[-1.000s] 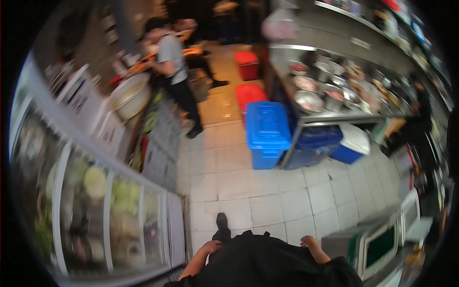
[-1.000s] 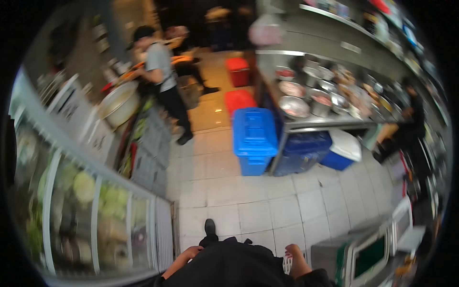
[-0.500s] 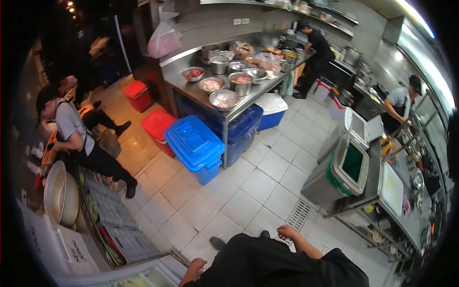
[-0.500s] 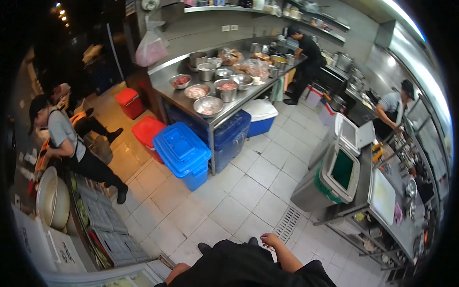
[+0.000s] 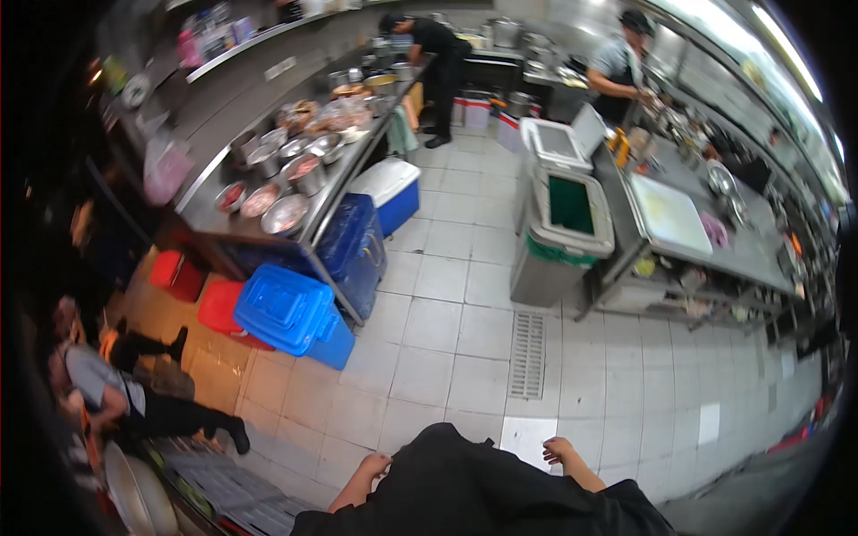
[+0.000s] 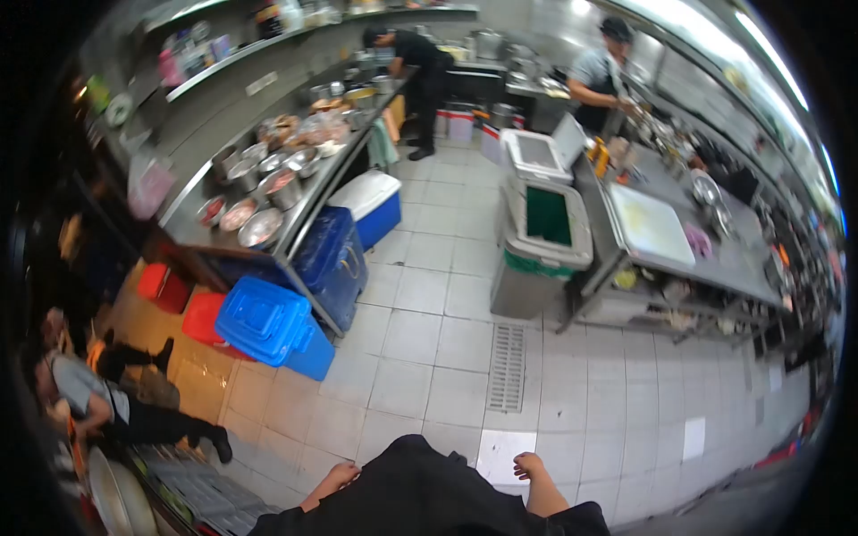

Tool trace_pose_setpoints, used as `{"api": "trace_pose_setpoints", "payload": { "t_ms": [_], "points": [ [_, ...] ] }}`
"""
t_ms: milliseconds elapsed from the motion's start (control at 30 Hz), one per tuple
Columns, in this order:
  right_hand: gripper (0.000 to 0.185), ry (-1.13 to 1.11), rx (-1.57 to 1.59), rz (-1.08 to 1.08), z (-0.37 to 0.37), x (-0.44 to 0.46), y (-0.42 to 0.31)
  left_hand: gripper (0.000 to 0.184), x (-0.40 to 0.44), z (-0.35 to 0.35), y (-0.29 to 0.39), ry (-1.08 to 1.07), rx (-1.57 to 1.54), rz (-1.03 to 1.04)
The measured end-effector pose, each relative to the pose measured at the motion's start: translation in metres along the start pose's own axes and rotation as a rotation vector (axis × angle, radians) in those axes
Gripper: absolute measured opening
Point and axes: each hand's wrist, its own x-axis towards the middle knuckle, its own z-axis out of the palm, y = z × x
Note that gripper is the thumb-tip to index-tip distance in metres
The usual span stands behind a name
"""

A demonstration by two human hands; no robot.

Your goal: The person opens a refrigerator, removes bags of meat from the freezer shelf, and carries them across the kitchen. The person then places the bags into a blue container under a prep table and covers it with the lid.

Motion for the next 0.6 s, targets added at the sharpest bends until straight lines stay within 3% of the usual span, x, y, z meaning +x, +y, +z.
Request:
{"api": "trace_pose_setpoints", "payload": {
  "t_ms": [67, 200, 300, 367, 467, 600],
  "points": [
    [0.029, 0.002, 0.051, 0.043, 0.006, 0.013, 0.043, 0.034, -0.002, -0.012, 0.032, 0.132, -0.26, 0.057],
    [0.026, 0.013, 0.152, 0.088, 0.027, 0.014, 0.109, 0.034, -0.001, -0.027, 0.078, 0.11, -0.036, 0.208],
    [0.025, 0.016, 0.256, 0.082, 0.045, 0.01, 0.132, 0.037, 0.019, -0.035, 0.07, 0.065, 0.217, 0.23],
    [0.025, 0.121, 0.372, 0.045, 0.056, -0.018, 0.134, 0.039, 0.058, -0.04, 0.056, -0.109, 0.3, 0.167],
    [0.023, 0.203, 0.531, 0.048, 0.079, -0.039, 0.141, 0.039, 0.08, -0.066, 0.065, -0.081, 0.496, 0.241],
    [0.023, 0.262, 0.608, 0.057, 0.133, -0.065, 0.136, 0.036, 0.05, -0.129, 0.103, -0.14, 0.423, 0.285]
  ]
}}
